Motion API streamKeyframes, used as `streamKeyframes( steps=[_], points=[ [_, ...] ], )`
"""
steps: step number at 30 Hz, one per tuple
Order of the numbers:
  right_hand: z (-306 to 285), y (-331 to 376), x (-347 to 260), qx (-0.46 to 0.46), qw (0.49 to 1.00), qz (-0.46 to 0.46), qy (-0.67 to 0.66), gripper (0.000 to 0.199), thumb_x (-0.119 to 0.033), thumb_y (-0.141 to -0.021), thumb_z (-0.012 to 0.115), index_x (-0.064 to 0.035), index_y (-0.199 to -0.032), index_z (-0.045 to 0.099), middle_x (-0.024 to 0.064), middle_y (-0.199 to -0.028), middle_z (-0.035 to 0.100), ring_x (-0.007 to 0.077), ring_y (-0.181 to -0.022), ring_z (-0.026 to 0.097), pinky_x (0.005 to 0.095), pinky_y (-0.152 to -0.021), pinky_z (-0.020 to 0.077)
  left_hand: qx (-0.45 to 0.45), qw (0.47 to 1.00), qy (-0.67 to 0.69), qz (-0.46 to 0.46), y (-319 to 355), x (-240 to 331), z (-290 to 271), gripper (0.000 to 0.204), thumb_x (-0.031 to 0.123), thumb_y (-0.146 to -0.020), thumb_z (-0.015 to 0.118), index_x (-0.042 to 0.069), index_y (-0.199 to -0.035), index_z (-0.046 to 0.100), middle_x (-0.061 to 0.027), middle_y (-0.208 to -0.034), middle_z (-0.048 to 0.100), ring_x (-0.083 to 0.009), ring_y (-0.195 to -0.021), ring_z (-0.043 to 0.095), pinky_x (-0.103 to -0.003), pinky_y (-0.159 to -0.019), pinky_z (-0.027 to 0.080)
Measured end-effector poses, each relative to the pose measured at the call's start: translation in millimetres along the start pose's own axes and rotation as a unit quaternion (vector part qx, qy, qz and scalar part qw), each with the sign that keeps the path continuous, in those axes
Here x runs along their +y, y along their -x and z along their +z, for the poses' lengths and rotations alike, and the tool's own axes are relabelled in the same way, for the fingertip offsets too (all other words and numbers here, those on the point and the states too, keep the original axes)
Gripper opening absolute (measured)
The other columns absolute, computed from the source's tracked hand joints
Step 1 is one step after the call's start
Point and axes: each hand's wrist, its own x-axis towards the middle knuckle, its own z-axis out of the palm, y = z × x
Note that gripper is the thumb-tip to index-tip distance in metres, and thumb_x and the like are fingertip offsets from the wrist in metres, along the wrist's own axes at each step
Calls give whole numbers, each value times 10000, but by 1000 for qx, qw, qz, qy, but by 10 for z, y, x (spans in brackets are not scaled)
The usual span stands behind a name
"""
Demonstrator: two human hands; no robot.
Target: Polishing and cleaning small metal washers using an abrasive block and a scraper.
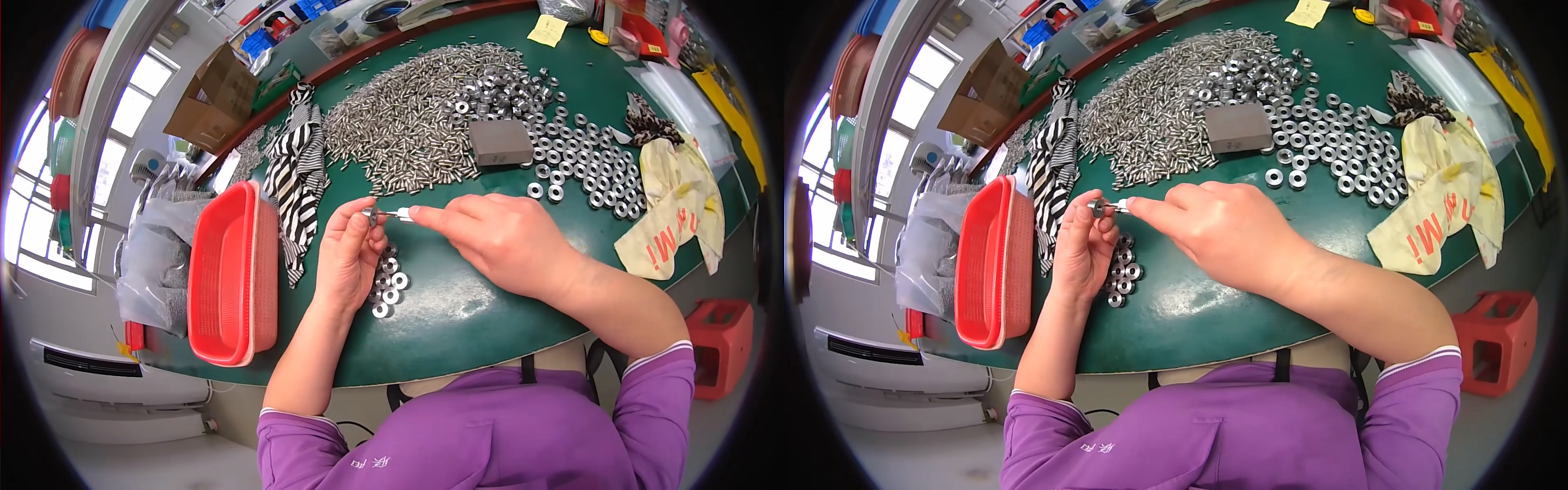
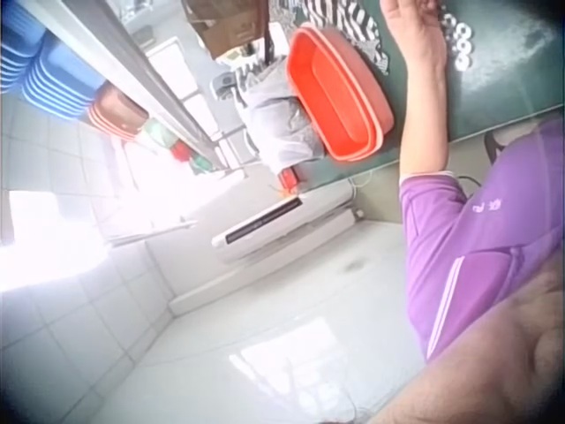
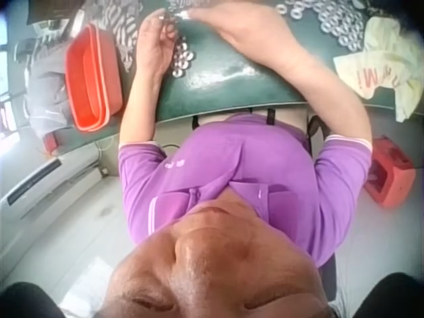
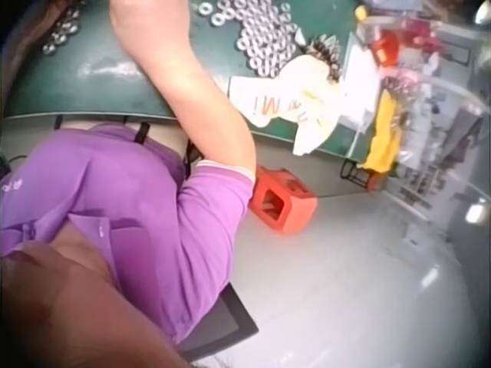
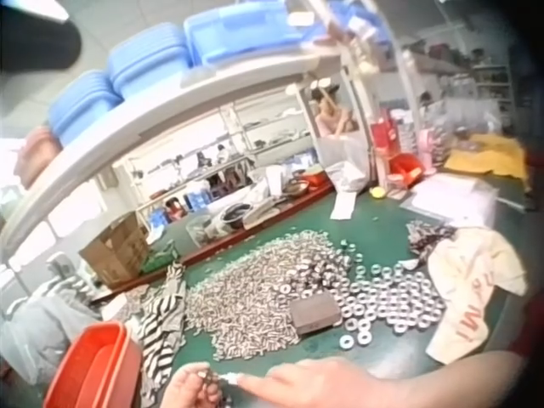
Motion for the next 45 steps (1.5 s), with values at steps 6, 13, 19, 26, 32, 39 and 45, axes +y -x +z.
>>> streamKeyframes(
  steps=[6, 13, 19, 26, 32, 39, 45],
  points=[
    [25, 21, -22, 20, 996, -37, 73, 421, -94, -734, 542, -133, -1151, 580, 37, -722, 524, 192, -614, 569, 297, -529, 485, 9, 1000, -3, 1, 6, 8, 61, 251, 179, -873, 617, 44, -1078, 566, -47, -898, 613, -80, -743, 532, -202, -669, 445],
    [-5, 44, -80, 4, 997, -12, 73, 420, -94, -738, 549, -107, -1157, 572, 55, -721, 520, 199, -613, 575, 300, -526, 487, 33, 998, -51, 22, 3, -5, 108, 226, 114, -877, 602, 31, -1082, 556, -50, -919, 610, -86, -747, 541, -202, -668, 456],
    [-11, 51, -78, -22, 999, 34, -8, 420, -76, -740, 559, -90, -1161, 563, 85, -735, 537, 249, -638, 599, 347, -546, 498, 35, 996, -66, 40, -4, -17, 126, 221, 83, -870, 602, 27, -1078, 550, -70, -956, 610, -104, -767, 559, -221, -685, 476],
    [-36, 0, -60, -39, 978, 132, -159, 293, -91, -832, 528, -96, -1119, 591, 157, -775, 614, 325, -696, 611, 406, -606, 496, 23, 996, -77, 49, -19, -43, 104, 232, 71, -864, 605, 29, -1081, 535, -98, -1035, 600, -122, -821, 585, -248, -736, 502],
    [43, 4, -36, -12, 940, 194, -279, 230, -107, -849, 529, -90, -1059, 624, 171, -820, 636, 347, -756, 611, 428, -651, 491, 31, 995, -83, 50, -27, -45, 103, 241, 78, -864, 608, 34, -1088, 530, -100, -1055, 594, -119, -828, 587, -248, -749, 506],
    [37, 3, -7, 36, 970, 124, -207, 238, -123, -848, 538, -102, -1077, 598, 141, -821, 628, 316, -740, 614, 412, -632, 501, 50, 998, -30, 33, -12, 16, 74, 248, 108, -874, 601, 34, -1100, 531, -92, -1072, 590, -110, -830, 582, -228, -747, 498],
    [19, -8, 37, 37, 987, 93, -129, 256, -133, -832, 559, -149, -1085, 596, 93, -755, 593, 272, -678, 609, 376, -592, 502, 23, 1000, -5, 16, -7, 55, 69, 269, 95, -875, 593, 32, -1128, 526, -82, -1057, 590, -108, -821, 571, -219, -727, 487]
  ],
)
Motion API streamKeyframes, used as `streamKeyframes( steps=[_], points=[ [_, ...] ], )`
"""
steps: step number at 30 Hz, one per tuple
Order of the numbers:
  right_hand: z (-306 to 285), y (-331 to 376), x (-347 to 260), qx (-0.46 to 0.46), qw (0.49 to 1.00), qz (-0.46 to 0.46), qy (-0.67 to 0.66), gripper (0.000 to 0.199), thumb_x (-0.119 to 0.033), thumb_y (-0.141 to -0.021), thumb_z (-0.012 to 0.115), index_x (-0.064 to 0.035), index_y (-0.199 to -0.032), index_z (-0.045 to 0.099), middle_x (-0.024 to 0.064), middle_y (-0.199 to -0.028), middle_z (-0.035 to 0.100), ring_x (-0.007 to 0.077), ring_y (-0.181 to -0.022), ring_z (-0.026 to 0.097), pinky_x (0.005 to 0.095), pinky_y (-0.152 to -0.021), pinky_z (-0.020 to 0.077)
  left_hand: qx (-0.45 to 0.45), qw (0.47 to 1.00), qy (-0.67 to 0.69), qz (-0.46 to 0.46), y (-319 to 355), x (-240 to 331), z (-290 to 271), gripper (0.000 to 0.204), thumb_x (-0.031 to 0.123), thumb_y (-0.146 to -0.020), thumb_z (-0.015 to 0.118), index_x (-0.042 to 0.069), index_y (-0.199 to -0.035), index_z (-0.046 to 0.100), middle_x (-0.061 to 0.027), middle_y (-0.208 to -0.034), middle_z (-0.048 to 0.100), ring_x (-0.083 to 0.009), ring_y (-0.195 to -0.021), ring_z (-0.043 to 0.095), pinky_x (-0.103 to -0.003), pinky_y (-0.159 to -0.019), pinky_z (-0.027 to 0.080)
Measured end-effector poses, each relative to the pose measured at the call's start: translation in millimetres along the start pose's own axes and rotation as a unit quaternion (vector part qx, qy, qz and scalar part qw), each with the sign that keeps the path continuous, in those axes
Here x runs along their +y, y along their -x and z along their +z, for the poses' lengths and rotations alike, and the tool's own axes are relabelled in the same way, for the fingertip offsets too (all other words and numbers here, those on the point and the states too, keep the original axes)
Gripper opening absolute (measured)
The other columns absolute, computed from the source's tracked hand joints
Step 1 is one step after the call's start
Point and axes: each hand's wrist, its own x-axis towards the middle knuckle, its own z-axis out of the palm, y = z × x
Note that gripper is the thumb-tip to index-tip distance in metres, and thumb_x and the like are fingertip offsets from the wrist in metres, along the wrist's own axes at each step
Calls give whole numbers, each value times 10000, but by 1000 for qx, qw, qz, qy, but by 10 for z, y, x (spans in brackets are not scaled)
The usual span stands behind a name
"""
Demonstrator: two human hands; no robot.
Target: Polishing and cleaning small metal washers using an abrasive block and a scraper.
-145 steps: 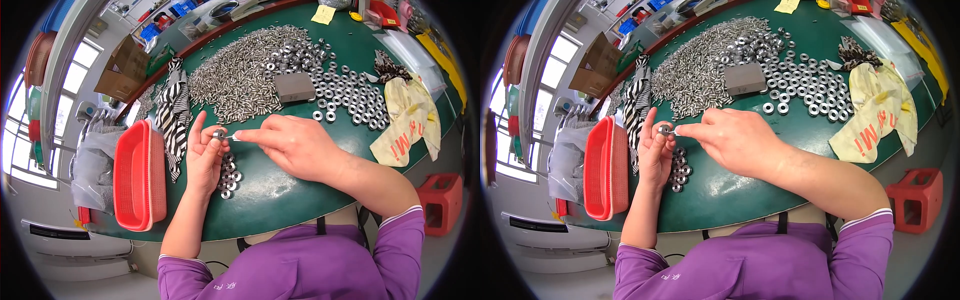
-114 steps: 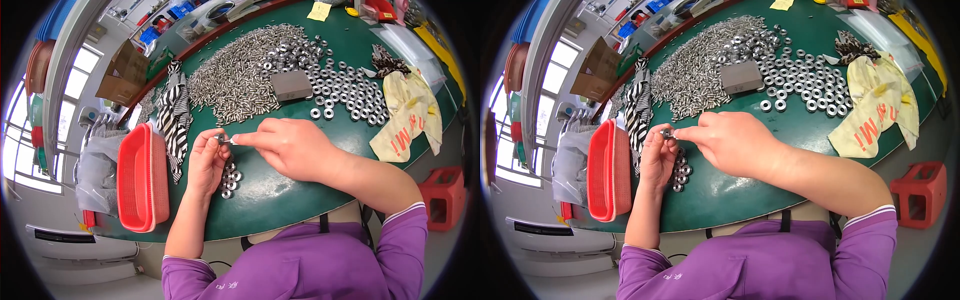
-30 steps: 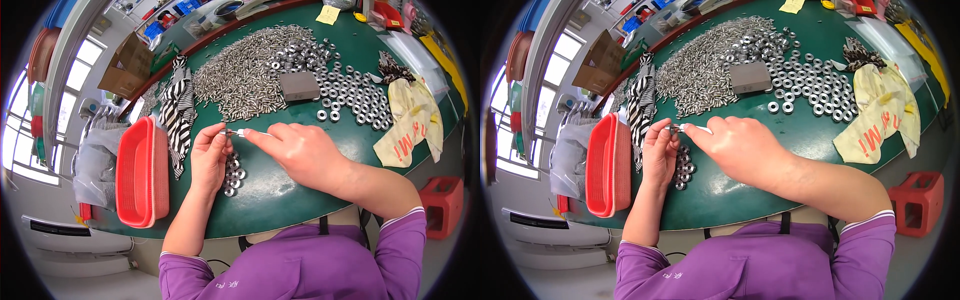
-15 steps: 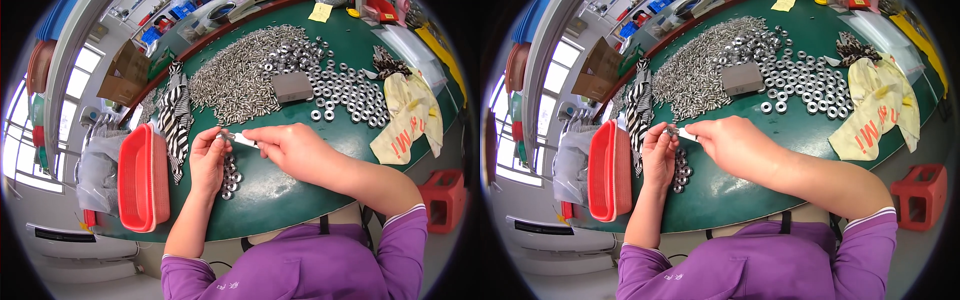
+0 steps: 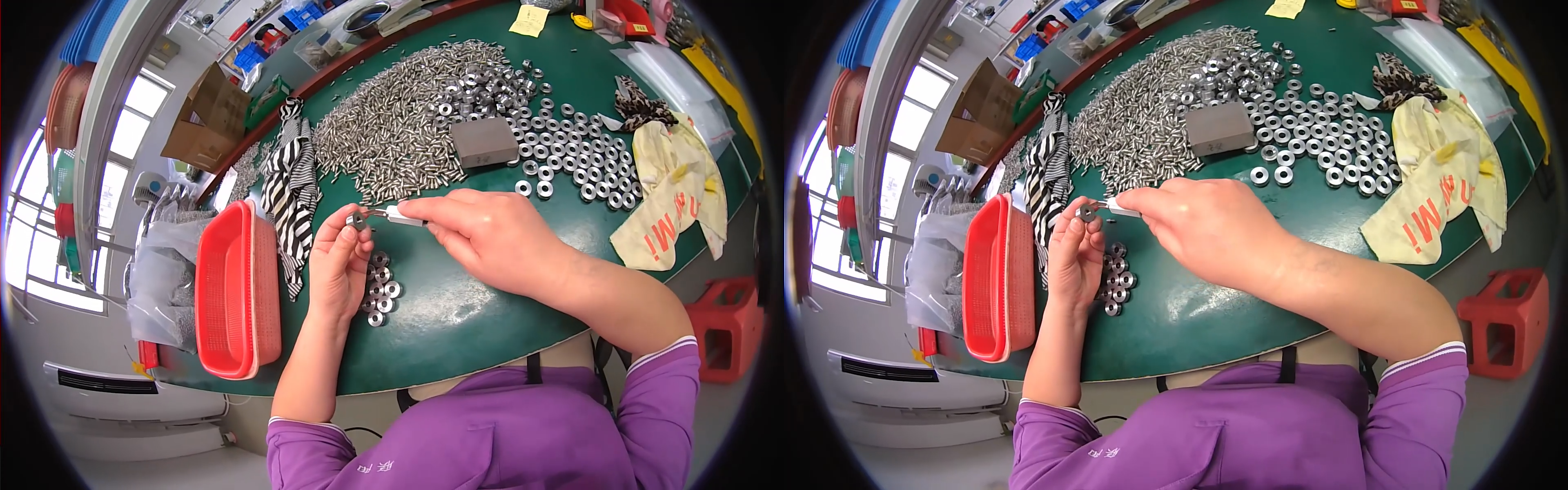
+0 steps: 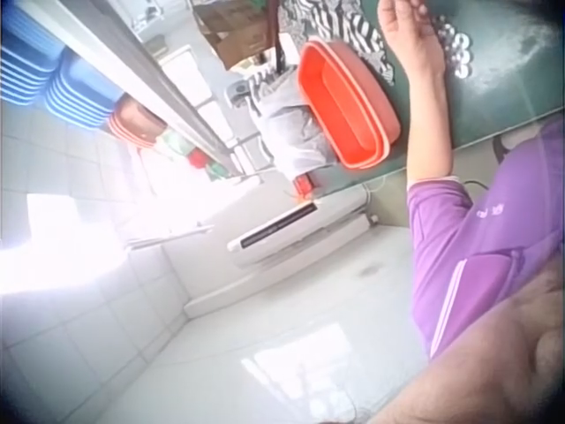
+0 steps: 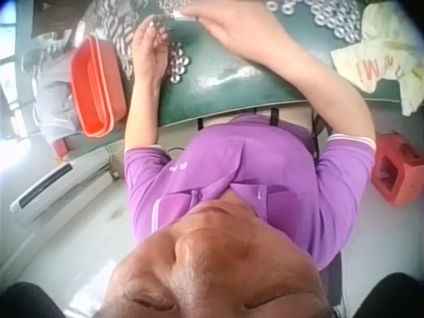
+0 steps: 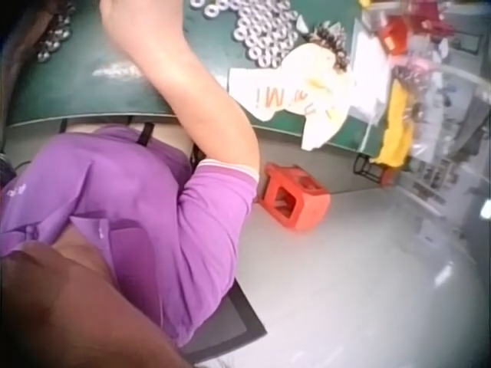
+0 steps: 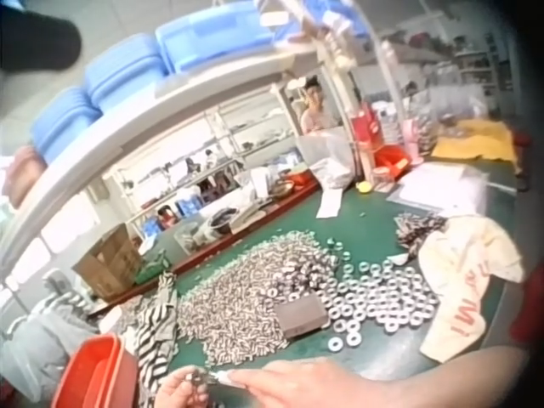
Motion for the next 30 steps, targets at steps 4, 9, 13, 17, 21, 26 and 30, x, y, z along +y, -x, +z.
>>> streamKeyframes(
  steps=[4, 9, 13, 17, 21, 26, 30],
  points=[
    [-22, 5, -12, -15, 999, -19, 27, 275, -127, -810, 580, -165, -1082, 597, 70, -737, 579, 255, -664, 607, 369, -580, 499, -6, 1000, -4, -4, 14, 14, 21, 270, 98, -875, 591, 38, -1131, 528, -76, -1028, 592, -107, -809, 563, -217, -718, 481],
    [-17, 8, 11, 4, 997, -60, 55, 261, -130, -794, 598, -173, -1051, 611, 37, -733, 571, 233, -665, 607, 349, -563, 496, -20, 999, -24, 10, 19, 2, 33, 268, 156, -883, 598, 49, -1121, 538, -56, -943, 599, -95, -755, 528, -206, -660, 454],
    [-24, 9, -2, 3, 996, -67, 57, 252, -134, -791, 603, -176, -1039, 618, 31, -730, 566, 224, -665, 608, 342, -554, 495, -20, 999, -36, 12, 20, -5, 28, 271, 174, -882, 601, 46, -1113, 543, -48, -918, 596, -93, -745, 523, -204, -646, 447],
    [-22, 23, -1, -13, 994, -74, 83, 335, -101, -750, 642, -190, -1072, 618, -1, -764, 579, 185, -660, 599, 304, -553, 490, -17, 999, -46, 10, 23, -7, 36, 274, 181, -878, 609, 39, -1105, 552, -40, -900, 591, -93, -732, 525, -206, -642, 451],
    [-7, 23, -8, 7, 995, -82, 57, 240, -143, -793, 610, -182, -1029, 625, 29, -740, 551, 218, -672, 598, 339, -556, 494, -6, 998, -65, 16, 27, -3, 49, 279, 191, -870, 621, 30, -1091, 568, -35, -893, 591, -88, -714, 528, -204, -637, 456],
    [-48, 16, -54, -3, 994, -84, 73, 259, -118, -772, 596, -181, -1021, 630, 33, -755, 538, 209, -709, 584, 334, -583, 490, 7, 997, -82, 12, 31, 36, 49, 275, 188, -866, 625, 22, -1080, 579, -31, -869, 594, -84, -697, 528, -203, -624, 461],
    [-48, 30, -33, -12, 989, -92, 111, 277, -112, -756, 571, -166, -1021, 628, 33, -757, 530, 204, -728, 570, 333, -601, 484, 5, 994, -111, 0, 24, 35, 38, 272, 192, -867, 625, 11, -1067, 583, -21, -828, 589, -83, -672, 527, -202, -606, 464]
  ],
)
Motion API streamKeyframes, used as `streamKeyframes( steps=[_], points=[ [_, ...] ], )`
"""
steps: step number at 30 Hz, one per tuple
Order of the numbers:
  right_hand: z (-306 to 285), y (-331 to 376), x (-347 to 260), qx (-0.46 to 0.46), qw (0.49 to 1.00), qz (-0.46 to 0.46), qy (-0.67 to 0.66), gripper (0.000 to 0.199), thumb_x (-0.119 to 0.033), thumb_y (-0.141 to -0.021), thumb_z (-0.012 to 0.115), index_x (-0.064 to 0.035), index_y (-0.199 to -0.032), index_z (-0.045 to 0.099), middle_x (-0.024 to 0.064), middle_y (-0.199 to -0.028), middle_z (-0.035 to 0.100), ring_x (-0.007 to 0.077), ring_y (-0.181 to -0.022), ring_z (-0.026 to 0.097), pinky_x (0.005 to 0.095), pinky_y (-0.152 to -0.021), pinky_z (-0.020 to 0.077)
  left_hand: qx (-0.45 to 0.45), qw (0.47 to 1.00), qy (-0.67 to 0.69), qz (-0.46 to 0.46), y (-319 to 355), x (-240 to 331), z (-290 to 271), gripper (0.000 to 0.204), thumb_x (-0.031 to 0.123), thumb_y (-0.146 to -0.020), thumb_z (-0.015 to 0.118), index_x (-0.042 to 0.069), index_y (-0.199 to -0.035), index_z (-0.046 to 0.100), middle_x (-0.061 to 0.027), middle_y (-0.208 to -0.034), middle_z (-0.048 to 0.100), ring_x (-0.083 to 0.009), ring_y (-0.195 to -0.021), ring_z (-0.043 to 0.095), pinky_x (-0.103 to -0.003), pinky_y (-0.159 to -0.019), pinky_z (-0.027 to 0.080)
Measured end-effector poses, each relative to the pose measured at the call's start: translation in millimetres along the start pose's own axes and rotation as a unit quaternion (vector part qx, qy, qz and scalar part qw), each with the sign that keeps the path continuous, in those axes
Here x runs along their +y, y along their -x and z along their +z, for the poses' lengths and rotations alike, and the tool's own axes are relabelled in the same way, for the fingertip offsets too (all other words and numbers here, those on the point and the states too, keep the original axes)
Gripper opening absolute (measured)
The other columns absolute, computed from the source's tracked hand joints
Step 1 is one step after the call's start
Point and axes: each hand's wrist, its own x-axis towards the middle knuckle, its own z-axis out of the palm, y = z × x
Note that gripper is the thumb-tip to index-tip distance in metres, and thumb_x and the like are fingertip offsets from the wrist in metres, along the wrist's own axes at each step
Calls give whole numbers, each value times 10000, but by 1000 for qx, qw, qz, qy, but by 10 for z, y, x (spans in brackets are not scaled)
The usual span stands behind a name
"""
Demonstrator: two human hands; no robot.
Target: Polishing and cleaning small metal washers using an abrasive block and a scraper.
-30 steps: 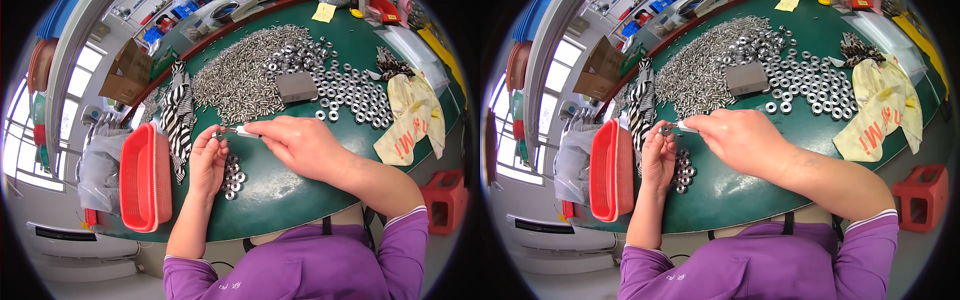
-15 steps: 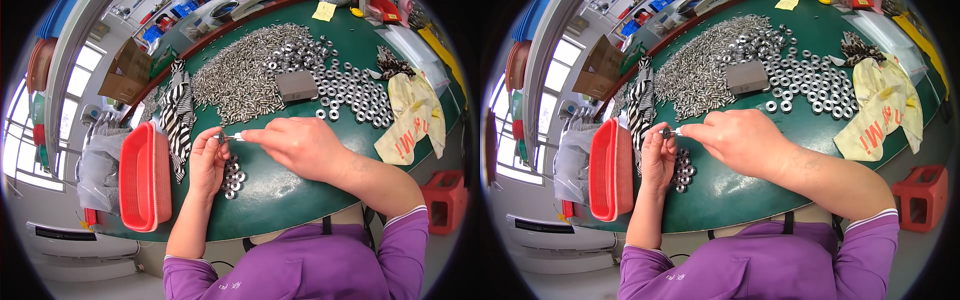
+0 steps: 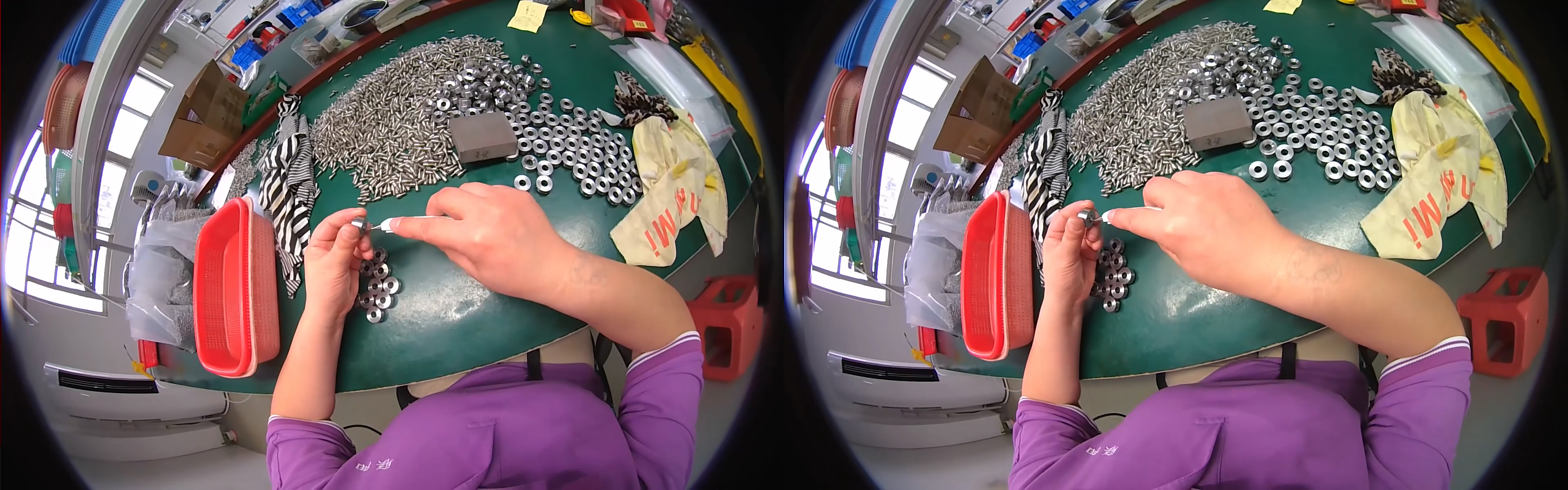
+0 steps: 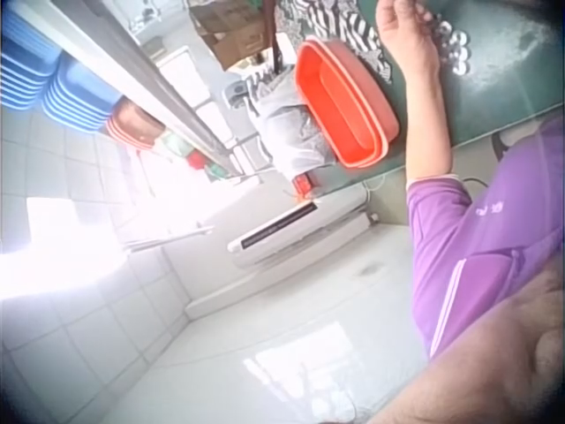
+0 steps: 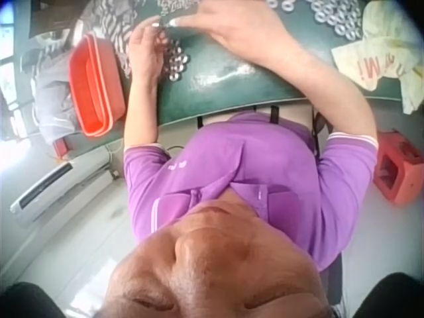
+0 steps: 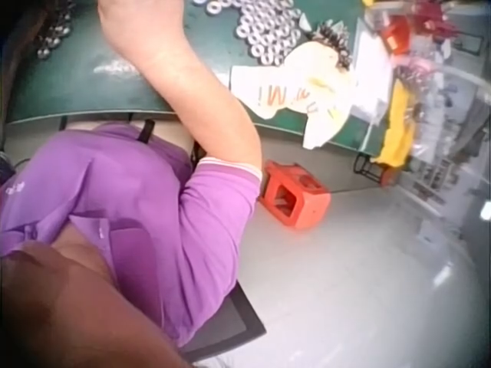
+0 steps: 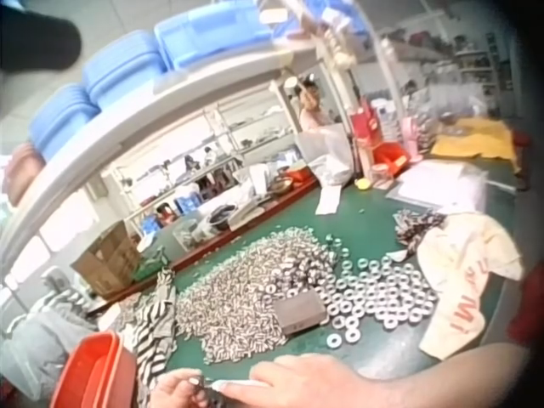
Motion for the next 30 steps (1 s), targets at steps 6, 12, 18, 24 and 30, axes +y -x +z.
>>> streamKeyframes(
  steps=[6, 12, 18, 24, 30],
  points=[
    [-43, -22, -13, 2, 998, -38, 43, 263, -137, -762, 558, -173, -1013, 629, 23, -759, 528, 194, -719, 549, 324, -582, 453, 9, 1000, -2, -30, -2, 11, -5, 278, 218, -875, 616, 2, -1046, 583, -8, -776, 564, -74, -639, 509, -196, -588, 456],
    [-16, -27, -6, 31, 993, -74, 87, 224, -160, -747, 568, -187, -960, 634, -1, -755, 515, 167, -723, 533, 302, -599, 427, 5, 999, 9, -46, -3, 20, -6, 305, 247, -885, 603, -17, -1035, 575, 2, -762, 538, -70, -635, 487, -199, -570, 442],
    [-8, -34, 0, 37, 989, -91, 114, 302, -174, -716, 588, -233, -1003, 662, -13, -875, 568, 136, -696, 524, 271, -579, 403, -7, 999, 18, -46, -9, 21, -33, 307, 252, -894, 589, -22, -1031, 572, -5, -772, 537, -70, -630, 471, -202, -555, 420],
    [-22, -31, 6, 49, 988, -101, 110, 309, -173, -712, 590, -238, -1005, 664, -13, -899, 570, 133, -705, 525, 268, -580, 396, -20, 999, 16, -47, -5, 16, -42, 342, 281, -895, 585, -27, -1044, 569, -15, -776, 538, -73, -634, 469, -200, -556, 414],
    [-57, -51, 22, 44, 994, -69, 70, 273, -146, -725, 593, -191, -987, 651, -4, -785, 525, 174, -720, 536, 299, -602, 437, -20, 999, 45, -19, -13, 8, -62, 339, 251, -908, 565, -13, -1119, 548, -31, -815, 560, -76, -679, 494, -199, -628, 431]
  ],
)
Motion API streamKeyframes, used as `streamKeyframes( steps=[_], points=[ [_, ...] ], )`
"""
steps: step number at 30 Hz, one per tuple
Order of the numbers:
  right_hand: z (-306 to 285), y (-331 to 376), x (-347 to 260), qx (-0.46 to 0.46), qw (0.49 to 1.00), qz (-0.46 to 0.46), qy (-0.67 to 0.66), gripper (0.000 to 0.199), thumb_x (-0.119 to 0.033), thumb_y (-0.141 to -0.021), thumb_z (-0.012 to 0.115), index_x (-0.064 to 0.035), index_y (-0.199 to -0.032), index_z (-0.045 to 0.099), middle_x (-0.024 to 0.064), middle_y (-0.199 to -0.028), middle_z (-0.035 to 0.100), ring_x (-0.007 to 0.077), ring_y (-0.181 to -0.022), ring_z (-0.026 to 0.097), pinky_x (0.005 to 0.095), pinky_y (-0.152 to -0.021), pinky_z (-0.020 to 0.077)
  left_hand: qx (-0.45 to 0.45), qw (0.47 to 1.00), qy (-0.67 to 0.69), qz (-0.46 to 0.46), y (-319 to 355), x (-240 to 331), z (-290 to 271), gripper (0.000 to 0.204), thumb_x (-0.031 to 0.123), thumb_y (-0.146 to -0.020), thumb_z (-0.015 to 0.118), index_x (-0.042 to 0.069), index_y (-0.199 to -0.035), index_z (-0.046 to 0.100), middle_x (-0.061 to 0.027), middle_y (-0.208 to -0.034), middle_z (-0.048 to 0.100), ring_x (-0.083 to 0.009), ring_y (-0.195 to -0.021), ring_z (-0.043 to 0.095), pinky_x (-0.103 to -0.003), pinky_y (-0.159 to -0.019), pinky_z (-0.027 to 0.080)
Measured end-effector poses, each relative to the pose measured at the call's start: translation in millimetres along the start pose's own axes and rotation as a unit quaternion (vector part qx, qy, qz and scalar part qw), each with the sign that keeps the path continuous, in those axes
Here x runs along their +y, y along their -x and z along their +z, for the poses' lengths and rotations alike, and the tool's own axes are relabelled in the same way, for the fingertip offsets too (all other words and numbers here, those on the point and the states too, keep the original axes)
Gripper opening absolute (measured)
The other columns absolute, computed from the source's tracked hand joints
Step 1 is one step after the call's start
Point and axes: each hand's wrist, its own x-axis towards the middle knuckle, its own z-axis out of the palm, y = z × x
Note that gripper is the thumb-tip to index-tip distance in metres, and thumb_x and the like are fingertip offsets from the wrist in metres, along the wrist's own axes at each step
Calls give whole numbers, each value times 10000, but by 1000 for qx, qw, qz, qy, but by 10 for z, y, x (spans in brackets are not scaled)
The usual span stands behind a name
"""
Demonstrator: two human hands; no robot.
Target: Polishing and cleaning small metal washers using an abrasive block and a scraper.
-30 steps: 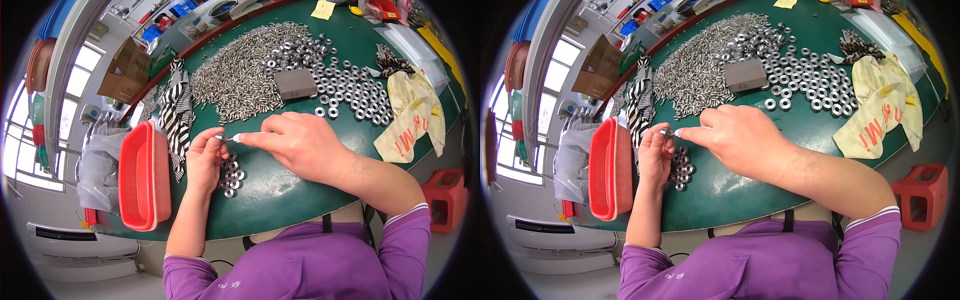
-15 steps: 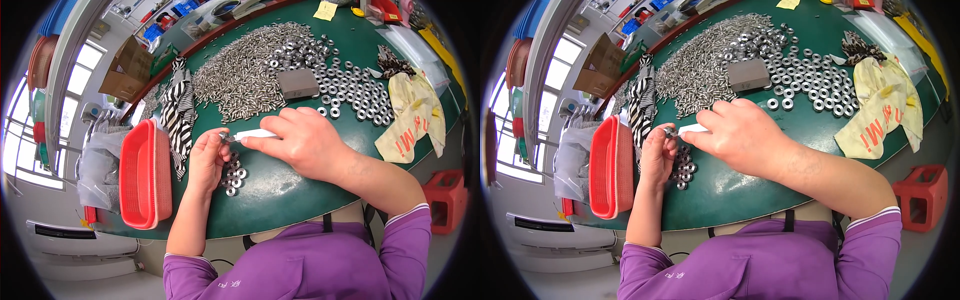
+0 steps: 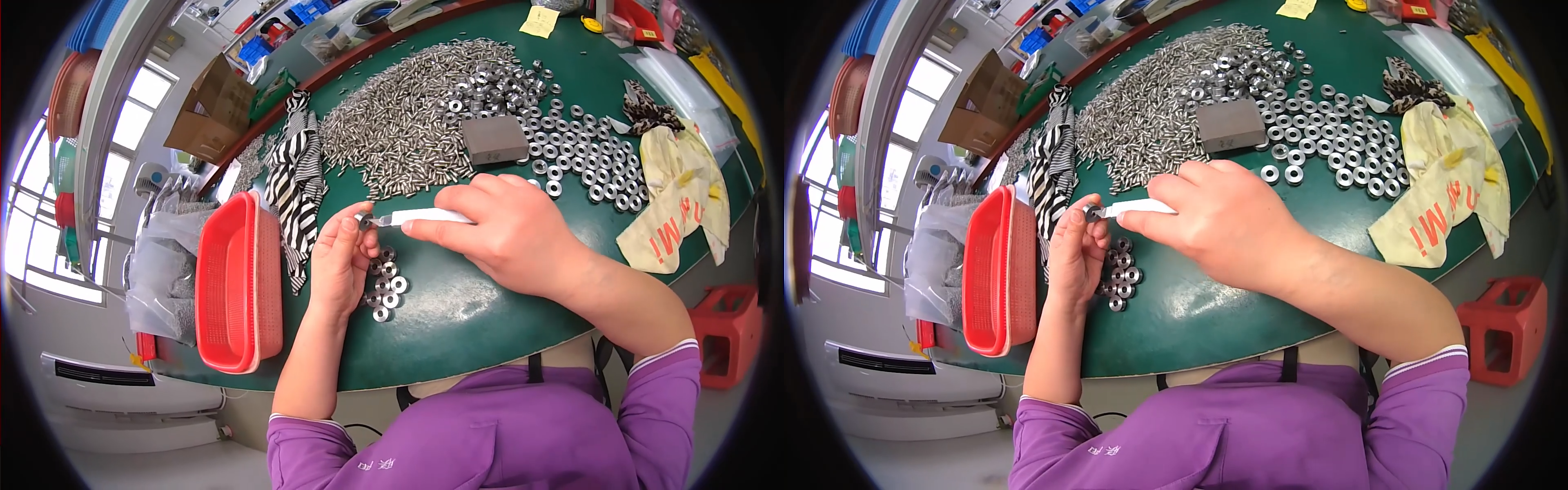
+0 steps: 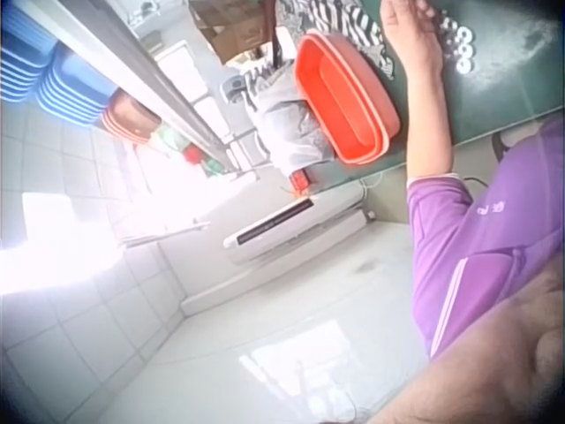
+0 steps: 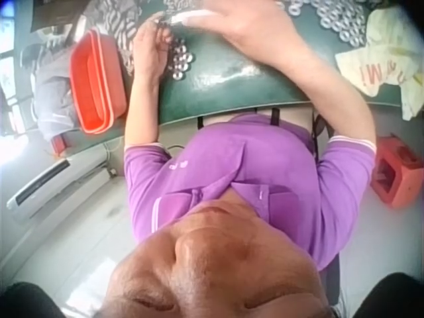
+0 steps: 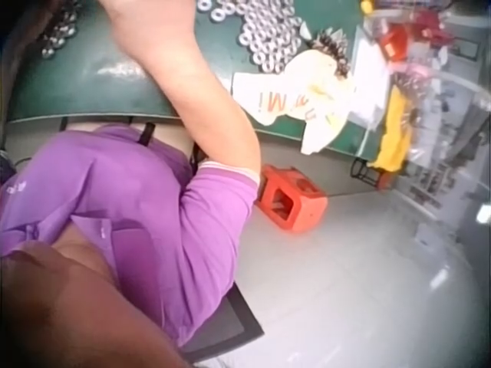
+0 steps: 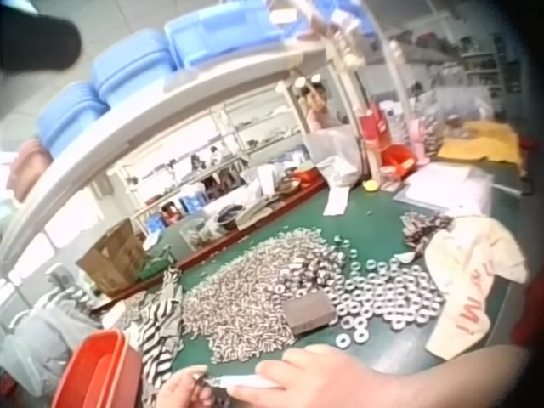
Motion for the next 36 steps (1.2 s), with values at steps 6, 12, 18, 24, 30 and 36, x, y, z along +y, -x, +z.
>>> streamKeyframes(
  steps=[6, 12, 18, 24, 30, 36],
  points=[
    [76, 59, 6, -20, 997, 46, -63, 323, -112, -745, 601, -171, -1062, 621, 20, -738, 544, 198, -649, 580, 322, -538, 487, 8, 999, 5, 38, 2, -2, 55, 333, 139, -914, 539, 17, -1221, 493, -64, -1022, 579, -90, -801, 526, -212, -707, 452],
    [53, 50, 1, -30, 996, 59, -65, 323, -107, -749, 601, -164, -1066, 620, 24, -732, 537, 205, -651, 584, 325, -539, 487, -14, 998, 6, 57, -7, 6, 75, 362, 69, -893, 545, 22, -1245, 471, -78, -1082, 570, -99, -830, 540, -225, -737, 463],
    [76, 43, 12, -16, 996, 52, -72, 323, -105, -743, 605, -164, -1060, 621, 25, -741, 532, 202, -683, 583, 323, -552, 485, -17, 998, -7, 58, 25, -26, 37, 310, 55, -892, 538, 16, -1198, 509, -99, -1116, 564, -112, -845, 550, -238, -750, 468],
    [65, 37, -9, -27, 995, 59, -76, 302, -116, -740, 611, -170, -1036, 624, 23, -749, 532, 204, -687, 580, 326, -557, 483, -19, 998, -12, 61, 34, -25, 49, 293, 49, -889, 538, 5, -1179, 523, -105, -1113, 563, -126, -846, 553, -252, -754, 468],
    [38, 26, -30, -39, 995, 58, -68, 282, -128, -740, 608, -170, -1019, 626, 19, -757, 533, 200, -704, 570, 332, -587, 477, -19, 998, -23, 54, 35, -33, 49, 289, 51, -889, 540, -1, -1173, 532, -101, -1102, 570, -120, -836, 544, -245, -750, 458],
    [35, 37, -39, -43, 997, 51, -28, 247, -146, -750, 576, -174, -989, 633, 9, -782, 534, 184, -748, 549, 318, -621, 446, -16, 999, -33, 32, 23, -16, 66, 282, 63, -892, 546, -7, -1166, 545, -74, -1032, 597, -100, -819, 535, -229, -734, 453]
  ],
)
